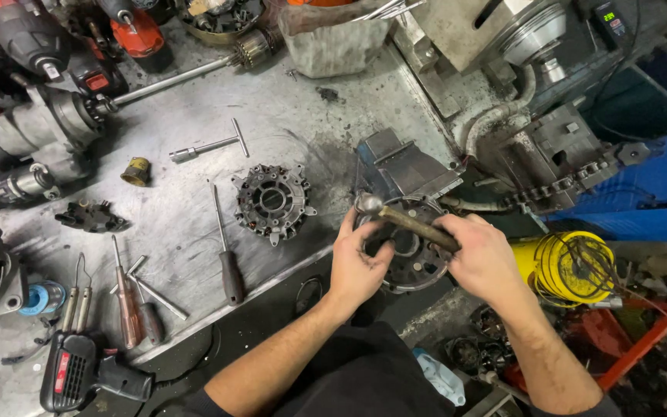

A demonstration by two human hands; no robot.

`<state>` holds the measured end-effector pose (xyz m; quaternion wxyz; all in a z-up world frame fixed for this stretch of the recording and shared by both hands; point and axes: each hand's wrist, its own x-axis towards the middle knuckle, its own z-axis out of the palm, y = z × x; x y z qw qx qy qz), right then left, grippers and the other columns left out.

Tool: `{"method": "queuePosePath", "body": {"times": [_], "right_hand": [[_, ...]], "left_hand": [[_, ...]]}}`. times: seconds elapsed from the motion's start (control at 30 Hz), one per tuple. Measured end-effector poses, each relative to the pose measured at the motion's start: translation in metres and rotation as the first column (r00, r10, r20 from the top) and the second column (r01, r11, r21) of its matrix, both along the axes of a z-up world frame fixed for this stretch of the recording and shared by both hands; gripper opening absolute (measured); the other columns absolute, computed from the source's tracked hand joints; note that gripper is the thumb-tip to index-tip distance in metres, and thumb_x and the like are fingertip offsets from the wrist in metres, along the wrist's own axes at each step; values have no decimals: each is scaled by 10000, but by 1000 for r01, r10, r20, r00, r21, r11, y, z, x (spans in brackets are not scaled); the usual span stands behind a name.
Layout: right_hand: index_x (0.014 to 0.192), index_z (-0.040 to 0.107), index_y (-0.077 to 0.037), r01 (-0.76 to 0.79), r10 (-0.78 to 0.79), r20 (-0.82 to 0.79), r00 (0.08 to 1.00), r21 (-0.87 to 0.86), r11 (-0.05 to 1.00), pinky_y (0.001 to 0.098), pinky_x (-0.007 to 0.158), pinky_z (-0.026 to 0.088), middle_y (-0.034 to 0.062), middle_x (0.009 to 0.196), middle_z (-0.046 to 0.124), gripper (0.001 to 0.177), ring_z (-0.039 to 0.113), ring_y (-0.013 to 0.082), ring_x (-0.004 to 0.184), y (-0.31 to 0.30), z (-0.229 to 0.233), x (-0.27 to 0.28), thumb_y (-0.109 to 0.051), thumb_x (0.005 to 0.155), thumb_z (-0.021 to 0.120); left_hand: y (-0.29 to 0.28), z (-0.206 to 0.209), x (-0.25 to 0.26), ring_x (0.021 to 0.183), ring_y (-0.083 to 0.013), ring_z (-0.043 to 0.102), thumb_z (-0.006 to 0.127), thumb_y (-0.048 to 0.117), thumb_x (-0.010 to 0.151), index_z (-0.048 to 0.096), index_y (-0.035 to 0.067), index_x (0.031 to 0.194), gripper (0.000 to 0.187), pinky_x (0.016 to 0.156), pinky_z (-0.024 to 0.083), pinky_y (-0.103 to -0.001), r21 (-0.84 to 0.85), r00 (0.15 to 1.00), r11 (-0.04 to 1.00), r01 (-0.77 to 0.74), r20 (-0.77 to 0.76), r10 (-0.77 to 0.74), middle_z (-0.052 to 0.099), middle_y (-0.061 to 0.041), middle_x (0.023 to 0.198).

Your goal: The person opens a cardboard box and removes a small metal component. They then use a hammer to tap a circular metal part, likely a clutch basket, to seat the component. Finally, they place the part on the workbench and handle other mechanical components.

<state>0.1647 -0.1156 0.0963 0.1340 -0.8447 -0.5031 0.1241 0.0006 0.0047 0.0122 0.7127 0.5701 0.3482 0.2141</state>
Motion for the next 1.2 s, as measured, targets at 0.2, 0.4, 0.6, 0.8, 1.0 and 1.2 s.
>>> {"method": "queuePosePath", "body": {"times": [0.2,0.4,0.6,0.8,1.0,1.2], "right_hand": [[1104,712,-172,53,-32,121,992,-174,983,504,728,507,174,848,657,362,638,405,830,7,14,-10,-79,754,699],[997,656,-138,-43,72,305,950,-102,994,511,725,494,31,922,680,348,651,303,945,5,9,-17,-64,659,691],[956,648,-139,65,-25,347,937,-102,993,493,707,492,33,1006,597,325,635,287,991,7,11,-22,-88,642,714],[954,689,-98,47,-96,299,949,168,985,479,825,519,103,1146,634,297,609,359,1029,-7,8,-19,-264,737,806],[957,706,-91,418,-415,49,908,-61,907,501,705,527,196,781,709,318,681,423,801,-27,9,-10,-350,816,825],[1000,701,-79,339,-326,-99,940,160,927,468,635,529,202,783,682,316,686,415,742,-15,7,15,-272,770,800]], "left_hand": [[-4,-4,2,1229,-268,659,734,38,802,704,-15,1119,323,688,623,-255,208,998,977,-54,45,45,363,-256,1604],[-10,-15,4,1072,-238,689,738,16,797,695,-34,1084,295,656,609,-236,209,989,972,-105,124,80,538,-216,1403],[-7,-17,-2,1145,-220,667,748,-5,813,734,-21,1126,314,897,565,-305,481,982,867,-128,186,42,619,-174,1367],[-12,12,-7,1283,-244,610,536,-62,861,612,40,1395,549,921,531,-314,303,985,948,-97,163,49,445,-229,1597],[-44,-8,-4,1494,-288,397,570,-114,899,110,4,1663,899,1212,299,-334,92,916,989,-113,396,68,350,-249,1642],[-43,5,-2,1182,-211,595,723,-9,817,333,8,1528,811,1000,510,-330,-356,952,932,62,302,52,567,-158,1325]]}}
